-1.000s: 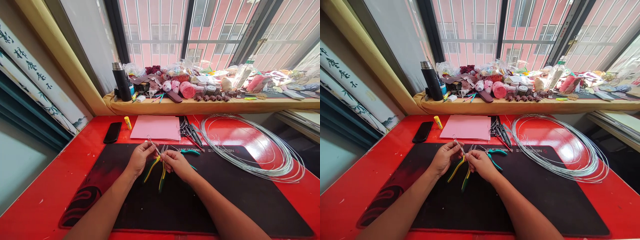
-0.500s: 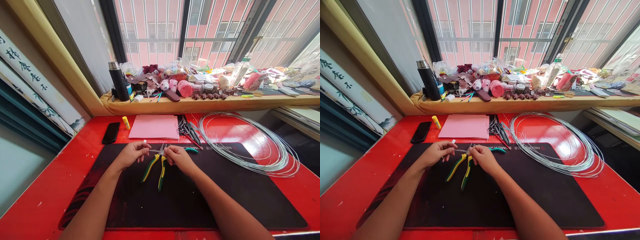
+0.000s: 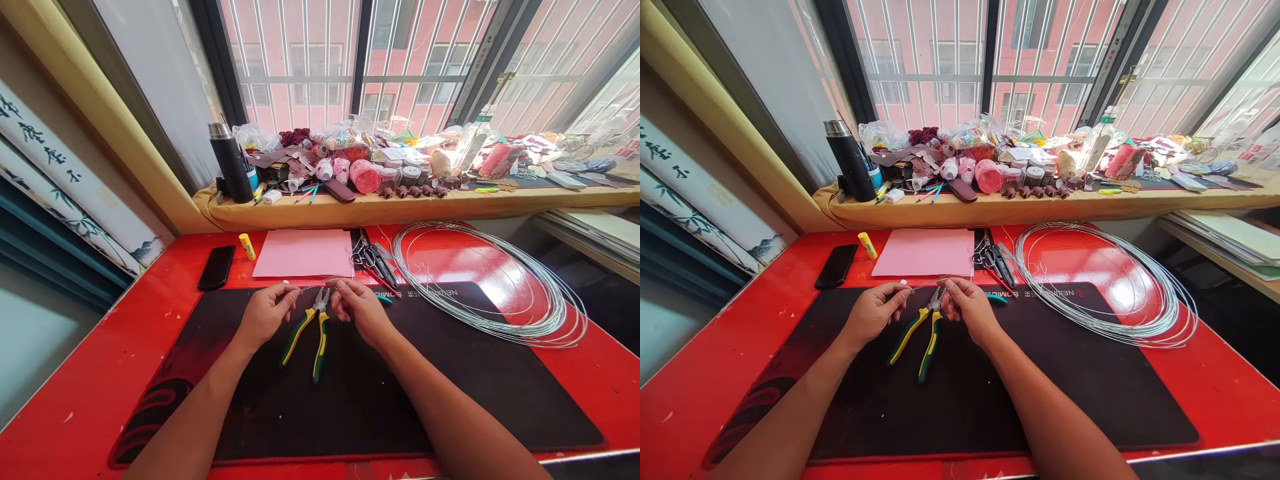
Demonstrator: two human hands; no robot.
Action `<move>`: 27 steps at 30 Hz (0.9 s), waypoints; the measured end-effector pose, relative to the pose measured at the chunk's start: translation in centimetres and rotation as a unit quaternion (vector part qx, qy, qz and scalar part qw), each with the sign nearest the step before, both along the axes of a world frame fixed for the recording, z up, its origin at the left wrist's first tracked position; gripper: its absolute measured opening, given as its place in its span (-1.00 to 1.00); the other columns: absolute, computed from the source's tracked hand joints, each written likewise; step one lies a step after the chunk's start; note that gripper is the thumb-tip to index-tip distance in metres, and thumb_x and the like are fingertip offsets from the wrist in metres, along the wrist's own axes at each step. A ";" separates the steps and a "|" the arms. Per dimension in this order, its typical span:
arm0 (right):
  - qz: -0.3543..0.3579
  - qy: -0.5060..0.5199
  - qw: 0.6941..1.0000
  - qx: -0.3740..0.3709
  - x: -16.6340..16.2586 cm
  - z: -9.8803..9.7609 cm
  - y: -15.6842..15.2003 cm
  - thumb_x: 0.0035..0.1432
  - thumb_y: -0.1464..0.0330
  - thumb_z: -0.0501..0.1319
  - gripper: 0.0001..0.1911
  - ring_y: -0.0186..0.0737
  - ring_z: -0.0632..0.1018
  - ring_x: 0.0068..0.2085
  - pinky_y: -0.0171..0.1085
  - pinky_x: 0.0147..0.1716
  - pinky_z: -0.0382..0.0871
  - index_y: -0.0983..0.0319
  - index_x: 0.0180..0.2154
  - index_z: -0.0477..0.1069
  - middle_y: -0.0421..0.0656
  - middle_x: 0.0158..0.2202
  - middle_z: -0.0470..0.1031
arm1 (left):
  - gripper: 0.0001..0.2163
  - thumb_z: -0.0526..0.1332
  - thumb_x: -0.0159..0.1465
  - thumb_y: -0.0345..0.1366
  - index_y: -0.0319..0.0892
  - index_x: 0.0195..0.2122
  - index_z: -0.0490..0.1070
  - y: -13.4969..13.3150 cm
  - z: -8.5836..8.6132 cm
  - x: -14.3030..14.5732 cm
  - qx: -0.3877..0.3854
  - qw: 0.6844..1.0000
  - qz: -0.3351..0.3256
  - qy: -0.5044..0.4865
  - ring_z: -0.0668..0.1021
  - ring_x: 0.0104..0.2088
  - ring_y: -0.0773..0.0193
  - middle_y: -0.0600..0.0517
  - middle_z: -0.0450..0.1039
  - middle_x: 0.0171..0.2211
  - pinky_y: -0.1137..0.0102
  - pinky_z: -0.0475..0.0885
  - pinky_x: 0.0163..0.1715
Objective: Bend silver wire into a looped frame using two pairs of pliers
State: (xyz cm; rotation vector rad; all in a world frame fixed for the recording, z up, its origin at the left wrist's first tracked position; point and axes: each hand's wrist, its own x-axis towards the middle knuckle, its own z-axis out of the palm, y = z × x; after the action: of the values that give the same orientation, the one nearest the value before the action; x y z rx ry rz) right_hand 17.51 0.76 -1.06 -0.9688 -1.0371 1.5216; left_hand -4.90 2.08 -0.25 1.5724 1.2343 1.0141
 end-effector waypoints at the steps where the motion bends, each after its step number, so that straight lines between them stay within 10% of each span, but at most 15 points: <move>1: 0.000 0.002 1.000 0.002 0.0 0.0 0.0 0.16 -0.02 0.35 -0.52 -0.39 0.34 -0.59 -0.34 -0.61 0.04 0.23 -0.10 0.54 -0.25 -0.50 0.46 | -0.75 0.30 0.28 -0.06 -0.13 -0.26 0.62 -0.1 0.0 0.1 0.006 1.000 0.004 0.005 0.43 -0.63 0.36 0.11 0.44 -0.53 0.48 0.27 -0.60; 27: -0.038 0.051 0.998 -0.017 -0.1 0.1 -0.1 0.01 0.10 0.48 -0.62 -0.49 0.05 -0.67 -0.35 -0.67 -0.18 0.27 -0.38 0.50 -0.41 -0.70 0.12 | -0.78 0.15 0.43 -0.22 -0.09 -0.16 0.61 -0.6 -0.5 0.7 0.158 0.970 -0.095 0.156 0.65 -0.21 0.16 0.01 0.67 -0.21 0.37 0.47 -0.16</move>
State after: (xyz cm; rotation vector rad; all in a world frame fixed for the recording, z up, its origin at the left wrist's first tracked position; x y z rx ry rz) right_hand 17.38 0.69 -0.93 -0.9327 -0.8949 1.5144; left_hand -4.22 1.44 -0.70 2.1207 1.1362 0.8942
